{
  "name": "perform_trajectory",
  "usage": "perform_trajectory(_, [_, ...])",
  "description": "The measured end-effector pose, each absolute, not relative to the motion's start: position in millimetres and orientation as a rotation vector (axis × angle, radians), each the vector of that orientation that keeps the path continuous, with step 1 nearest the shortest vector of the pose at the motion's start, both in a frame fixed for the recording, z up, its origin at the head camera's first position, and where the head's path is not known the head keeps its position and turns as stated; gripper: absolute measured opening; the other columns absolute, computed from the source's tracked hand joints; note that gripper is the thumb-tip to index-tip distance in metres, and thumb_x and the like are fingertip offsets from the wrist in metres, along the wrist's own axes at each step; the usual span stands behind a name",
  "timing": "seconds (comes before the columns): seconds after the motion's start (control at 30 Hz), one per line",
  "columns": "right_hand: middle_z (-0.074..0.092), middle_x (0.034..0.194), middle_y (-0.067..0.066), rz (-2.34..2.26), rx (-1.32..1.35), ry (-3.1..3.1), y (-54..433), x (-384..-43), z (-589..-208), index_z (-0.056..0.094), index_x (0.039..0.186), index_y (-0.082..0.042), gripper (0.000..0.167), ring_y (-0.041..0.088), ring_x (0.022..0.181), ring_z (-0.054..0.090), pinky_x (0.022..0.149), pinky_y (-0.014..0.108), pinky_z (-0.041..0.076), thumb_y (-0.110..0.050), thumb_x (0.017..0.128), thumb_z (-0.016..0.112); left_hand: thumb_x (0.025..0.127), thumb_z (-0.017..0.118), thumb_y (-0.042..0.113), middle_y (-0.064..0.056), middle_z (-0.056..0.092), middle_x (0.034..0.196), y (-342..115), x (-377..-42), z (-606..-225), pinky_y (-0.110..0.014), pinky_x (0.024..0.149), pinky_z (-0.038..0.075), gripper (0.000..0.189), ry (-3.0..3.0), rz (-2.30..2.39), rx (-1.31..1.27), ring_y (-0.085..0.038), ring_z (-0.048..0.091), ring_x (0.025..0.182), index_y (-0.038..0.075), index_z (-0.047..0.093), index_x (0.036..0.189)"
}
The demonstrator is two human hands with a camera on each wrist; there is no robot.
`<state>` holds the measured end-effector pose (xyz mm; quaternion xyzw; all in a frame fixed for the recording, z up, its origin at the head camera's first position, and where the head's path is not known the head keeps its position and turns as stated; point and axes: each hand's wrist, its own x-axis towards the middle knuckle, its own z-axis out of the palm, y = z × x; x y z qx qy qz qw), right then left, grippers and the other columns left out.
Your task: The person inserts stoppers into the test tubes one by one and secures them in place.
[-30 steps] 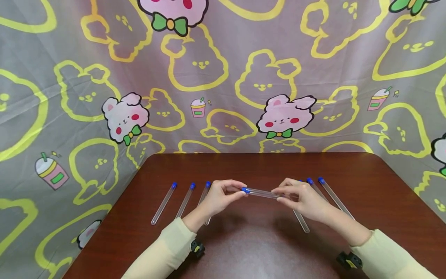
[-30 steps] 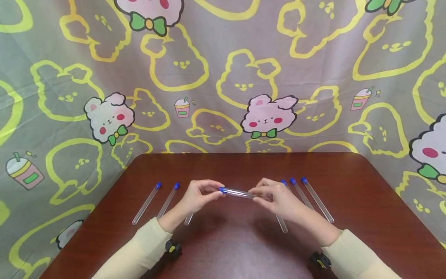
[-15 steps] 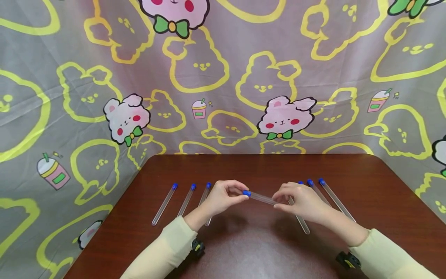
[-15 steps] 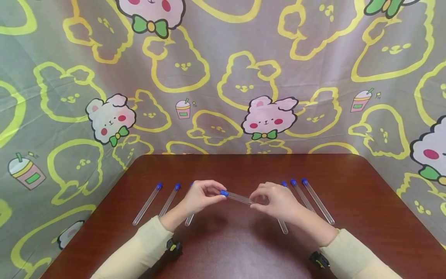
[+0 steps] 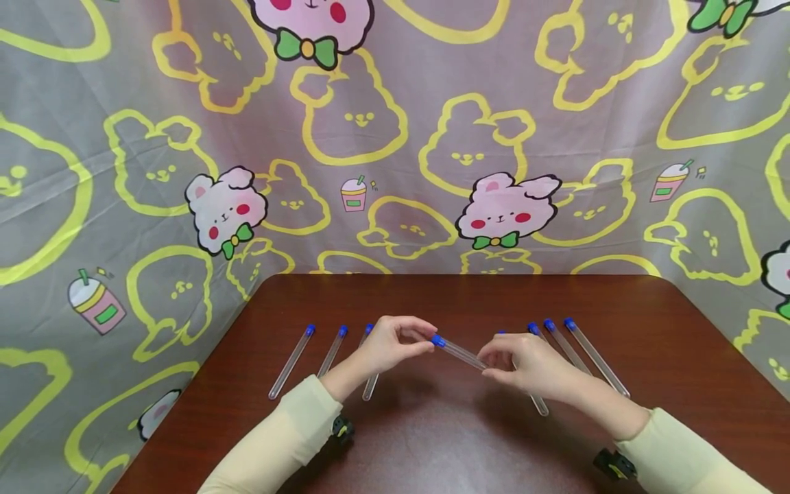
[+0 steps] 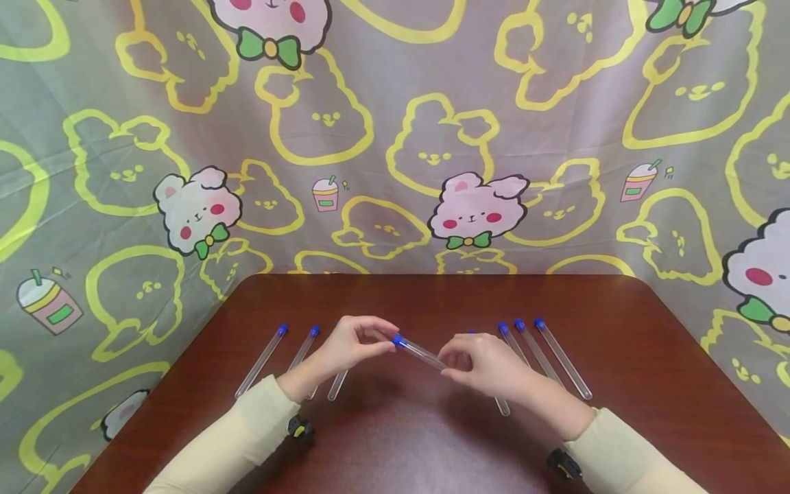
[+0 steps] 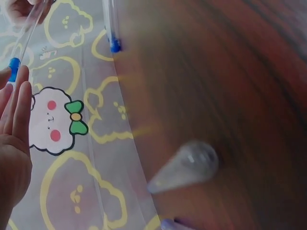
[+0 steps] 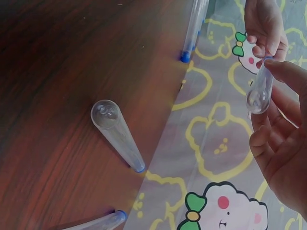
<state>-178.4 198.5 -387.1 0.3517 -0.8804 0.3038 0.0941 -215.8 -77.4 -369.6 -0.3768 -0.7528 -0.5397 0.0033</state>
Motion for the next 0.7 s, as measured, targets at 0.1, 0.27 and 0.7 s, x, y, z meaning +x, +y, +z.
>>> perform_trajectory(0.1, [0.056, 0.078, -0.018, 0.915, 1.047, -2.625, 198.8, -178.0, -389.3, 0.07, 0.098, -0.017, 0.02, 0.001, 0.065, 0.051, 0.056, 0.022, 0.047, -0.011, 0.081, 0.079, 0.081, 0.072, -0.01, -0.023, 0.07, 0.091, -83.5, -216.8, -371.7, -0.024, 0.067, 0.05, 0.022, -2.369, -1.692, -1.171, -0.032, 0.07, 0.079, -0.01, 0.068, 0.103])
perform_trajectory(0.27, [0.057, 0.077, -0.017, 0.952, 1.062, -2.621, 199.0, -178.7, -392.3, 0.07, 0.1, -0.014, 0.018, 0.0, 0.064, 0.051, 0.055, 0.022, 0.047, -0.013, 0.083, 0.078, 0.083, 0.071, -0.008, -0.021, 0.071, 0.095, -96.8, -228.8, -393.5, -0.034, 0.072, 0.054, 0.022, -2.424, -1.683, -1.099, -0.033, 0.07, 0.081, -0.007, 0.069, 0.105])
perform_trajectory(0.7, [0.06, 0.075, -0.014, 1.087, 0.925, -2.726, 199.0, -190.1, -404.1, 0.065, 0.107, -0.005, 0.025, 0.002, 0.062, 0.054, 0.054, 0.024, 0.046, -0.015, 0.086, 0.076, 0.088, 0.074, 0.014, 0.0, 0.072, 0.094, -127.6, -231.9, -415.8, -0.033, 0.068, 0.052, 0.018, -2.589, -1.443, -1.034, -0.011, 0.065, 0.082, 0.006, 0.073, 0.104])
